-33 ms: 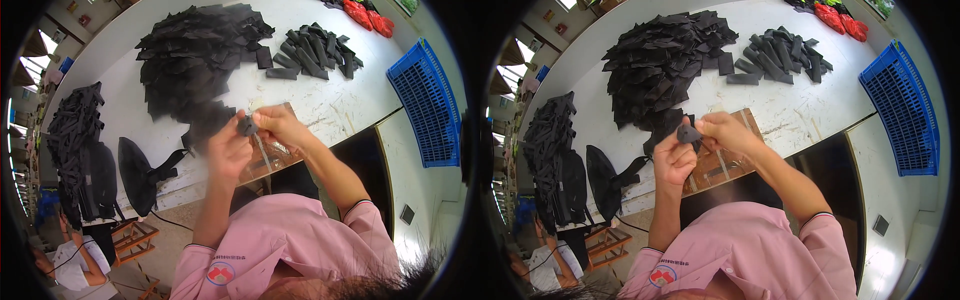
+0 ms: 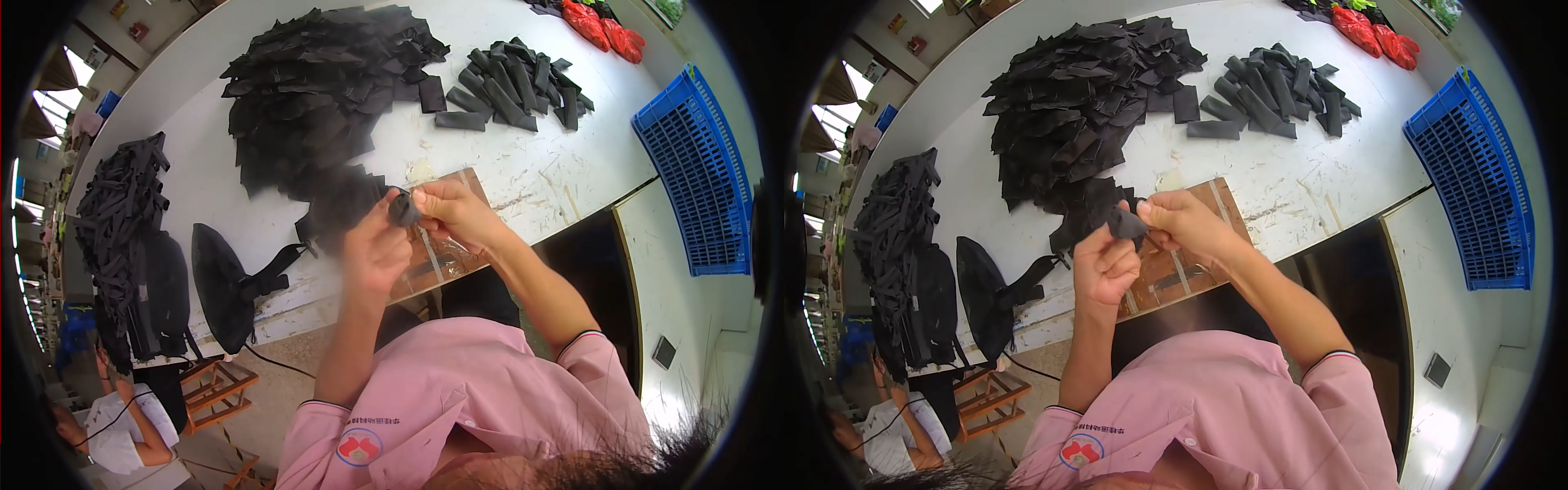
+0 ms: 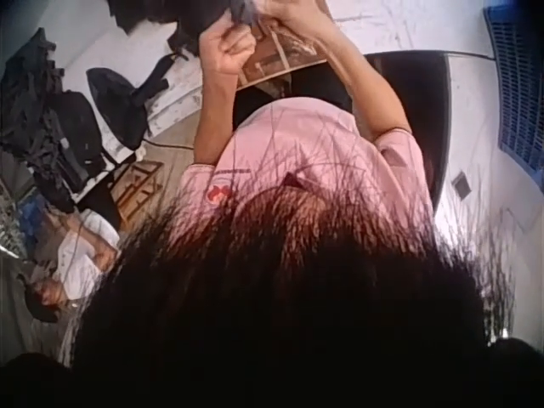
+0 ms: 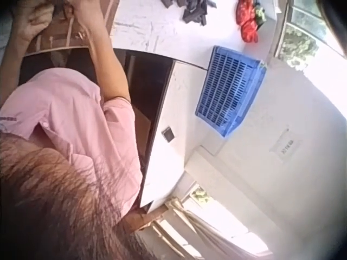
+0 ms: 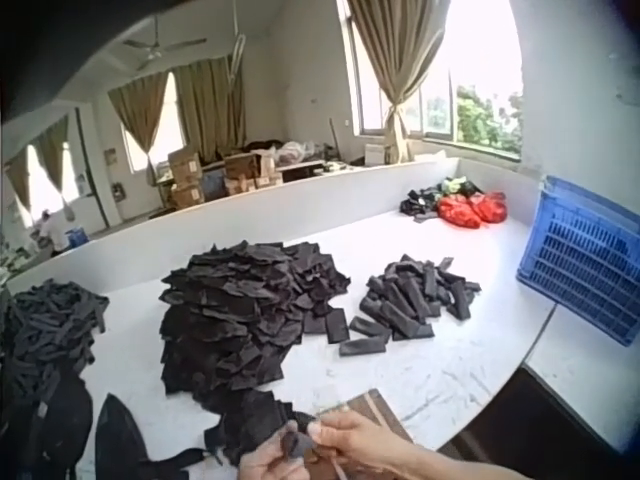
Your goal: Assembling and gluing small black material strips at a workshop table.
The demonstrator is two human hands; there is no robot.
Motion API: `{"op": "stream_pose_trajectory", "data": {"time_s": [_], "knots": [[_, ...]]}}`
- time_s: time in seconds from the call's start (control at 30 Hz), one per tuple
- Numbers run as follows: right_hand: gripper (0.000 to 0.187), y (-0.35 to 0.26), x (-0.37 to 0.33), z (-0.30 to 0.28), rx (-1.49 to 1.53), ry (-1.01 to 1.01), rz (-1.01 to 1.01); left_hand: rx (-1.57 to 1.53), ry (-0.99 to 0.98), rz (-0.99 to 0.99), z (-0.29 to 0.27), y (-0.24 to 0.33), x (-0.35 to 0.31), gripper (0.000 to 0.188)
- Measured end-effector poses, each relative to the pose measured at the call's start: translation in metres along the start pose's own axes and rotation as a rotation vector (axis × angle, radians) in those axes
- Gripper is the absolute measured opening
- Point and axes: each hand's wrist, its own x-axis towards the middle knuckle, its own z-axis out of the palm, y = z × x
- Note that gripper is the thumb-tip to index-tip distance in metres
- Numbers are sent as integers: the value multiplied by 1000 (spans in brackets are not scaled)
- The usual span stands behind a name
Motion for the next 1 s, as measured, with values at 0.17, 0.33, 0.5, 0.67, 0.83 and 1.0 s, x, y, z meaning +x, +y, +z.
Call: {"op": "stream_pose_trajectory", "data": {"time_s": [0.17,0.33,0.5,0.67,0.83,1.0], "knots": [[28,6,11,2,51,20,-74,-85,129,43,-6,2,2,19],[30,-26,11,19,-322,13,-179,-410,-125,121,16,-2,-5,21],[34,23,17,-11,-45,-18,-41,-19,108,74,-28,-2,-5,17],[34,22,10,-11,-104,37,-43,1295,263,738,0,-18,-3,24],[33,0,-4,0,-592,235,-397,1692,31,850,14,-1,-4,12],[31,-25,-15,23,-1638,210,-814,1257,250,1040,19,-30,-19,10]]}}
